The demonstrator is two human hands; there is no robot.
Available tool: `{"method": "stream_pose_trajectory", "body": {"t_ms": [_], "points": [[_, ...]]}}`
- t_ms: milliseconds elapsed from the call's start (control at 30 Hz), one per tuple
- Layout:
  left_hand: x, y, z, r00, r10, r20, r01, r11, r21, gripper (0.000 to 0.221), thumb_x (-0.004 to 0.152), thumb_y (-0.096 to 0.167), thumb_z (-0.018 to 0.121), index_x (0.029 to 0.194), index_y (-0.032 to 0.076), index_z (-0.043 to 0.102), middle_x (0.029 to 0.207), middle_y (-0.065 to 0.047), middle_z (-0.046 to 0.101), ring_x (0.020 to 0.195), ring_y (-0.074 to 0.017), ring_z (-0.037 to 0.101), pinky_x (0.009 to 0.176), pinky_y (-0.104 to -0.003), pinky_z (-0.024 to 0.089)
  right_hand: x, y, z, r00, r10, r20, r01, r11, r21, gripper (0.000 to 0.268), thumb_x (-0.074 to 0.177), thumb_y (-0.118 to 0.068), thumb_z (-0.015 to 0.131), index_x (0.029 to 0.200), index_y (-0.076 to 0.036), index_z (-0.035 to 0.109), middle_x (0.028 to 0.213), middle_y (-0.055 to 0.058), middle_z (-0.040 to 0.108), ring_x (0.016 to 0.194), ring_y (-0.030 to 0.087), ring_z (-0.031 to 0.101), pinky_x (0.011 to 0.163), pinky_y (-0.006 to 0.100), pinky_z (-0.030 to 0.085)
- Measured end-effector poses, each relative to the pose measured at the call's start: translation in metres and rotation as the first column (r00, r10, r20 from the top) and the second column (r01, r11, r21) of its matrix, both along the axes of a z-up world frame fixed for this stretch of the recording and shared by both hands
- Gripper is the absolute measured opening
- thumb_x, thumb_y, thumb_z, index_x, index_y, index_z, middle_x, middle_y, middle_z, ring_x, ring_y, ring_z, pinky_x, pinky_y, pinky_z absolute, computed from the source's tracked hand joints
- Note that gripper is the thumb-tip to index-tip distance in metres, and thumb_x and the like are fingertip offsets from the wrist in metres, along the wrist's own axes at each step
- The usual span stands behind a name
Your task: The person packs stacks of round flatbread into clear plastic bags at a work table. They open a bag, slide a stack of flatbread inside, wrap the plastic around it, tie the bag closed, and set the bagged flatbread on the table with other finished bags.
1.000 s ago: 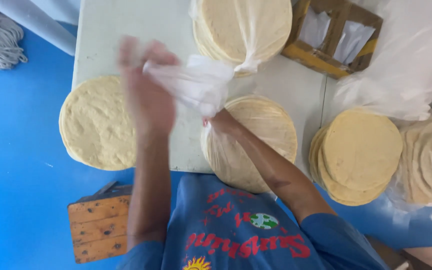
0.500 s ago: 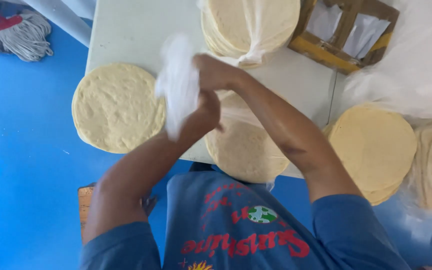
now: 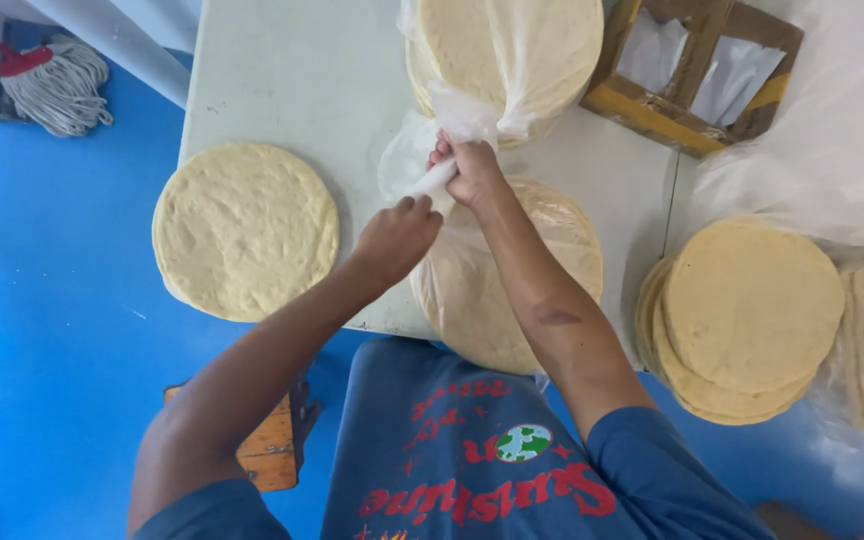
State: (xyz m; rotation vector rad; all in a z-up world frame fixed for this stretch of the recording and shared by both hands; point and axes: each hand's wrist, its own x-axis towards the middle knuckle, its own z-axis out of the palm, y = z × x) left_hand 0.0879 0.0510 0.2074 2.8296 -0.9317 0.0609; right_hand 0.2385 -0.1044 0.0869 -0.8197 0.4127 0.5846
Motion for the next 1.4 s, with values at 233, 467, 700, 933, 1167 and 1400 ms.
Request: {"method": "stream_pose_trajectory", "body": {"t_ms": [233,467,700,933,1167,1400], "points": [[0.018,-0.001,0.048,0.990,-0.069,-0.126,0.066,0.997,-0.034,0.009,0.080,0.017,0.066,0.081,0.009,0.070,0.092,-0.008,0.068,0.094,-0.0274,0.068,0.082,-0.045,0.054,-0.015,-0.010,-0.015,0.967,0.012,0.255,0.152,0.778,-0.610,0.017,0.087,0.006,0.050,0.096,-0.003,0.061,0.086,0.007,0.072,0.080,0.024,0.071,0.073,0.044,0.059],[0.041,0.018,-0.046,0.643,-0.032,-0.765,-0.453,0.790,-0.413,0.016,0.085,0.022,0.064,0.082,0.006,0.067,0.078,-0.009,0.065,0.073,-0.0235,0.062,0.069,-0.042,0.051,-0.068,-0.041,0.005,0.666,0.434,0.607,0.267,0.621,-0.737,0.034,0.087,0.002,0.053,0.116,-0.002,0.070,0.104,0.014,0.073,0.094,0.028,0.067,0.082,0.040,0.055],[0.028,0.009,-0.077,0.154,-0.449,-0.880,-0.946,0.191,-0.263,0.023,0.095,0.020,0.053,0.082,0.006,0.066,0.072,-0.004,0.060,0.065,-0.0150,0.058,0.059,-0.034,0.052,-0.183,-0.021,0.062,0.630,0.412,0.658,0.265,0.683,-0.681,0.020,0.093,-0.008,0.064,0.113,-0.004,0.064,0.104,0.012,0.066,0.094,0.023,0.065,0.082,0.037,0.054],[0.022,0.024,-0.061,0.293,-0.502,-0.814,-0.809,0.323,-0.491,0.014,0.099,0.017,0.063,0.095,0.003,0.064,0.080,-0.001,0.060,0.070,-0.0115,0.053,0.061,-0.031,0.044,-0.211,0.021,0.147,0.633,0.616,0.469,0.124,0.517,-0.847,0.014,0.102,-0.013,0.065,0.112,-0.003,0.065,0.108,0.016,0.063,0.101,0.029,0.063,0.092,0.043,0.051],[0.023,0.026,-0.045,0.498,-0.392,-0.773,-0.600,0.488,-0.634,0.016,0.088,0.005,0.068,0.102,0.005,0.060,0.096,-0.003,0.056,0.083,-0.0137,0.059,0.072,-0.030,0.052,-0.155,-0.023,0.150,0.182,0.859,0.478,0.330,0.405,-0.853,0.023,0.089,-0.015,0.072,0.110,-0.006,0.070,0.104,0.013,0.071,0.098,0.031,0.066,0.089,0.047,0.047],[0.005,0.014,-0.082,0.536,-0.469,-0.702,-0.731,0.159,-0.664,0.008,0.091,0.000,0.062,0.098,0.004,0.061,0.107,-0.006,0.050,0.087,-0.0147,0.059,0.076,-0.029,0.050,-0.113,-0.026,0.130,0.454,0.819,0.351,-0.081,0.430,-0.899,0.034,0.079,-0.020,0.082,0.102,-0.002,0.065,0.086,0.013,0.067,0.077,0.027,0.064,0.071,0.040,0.051]]}}
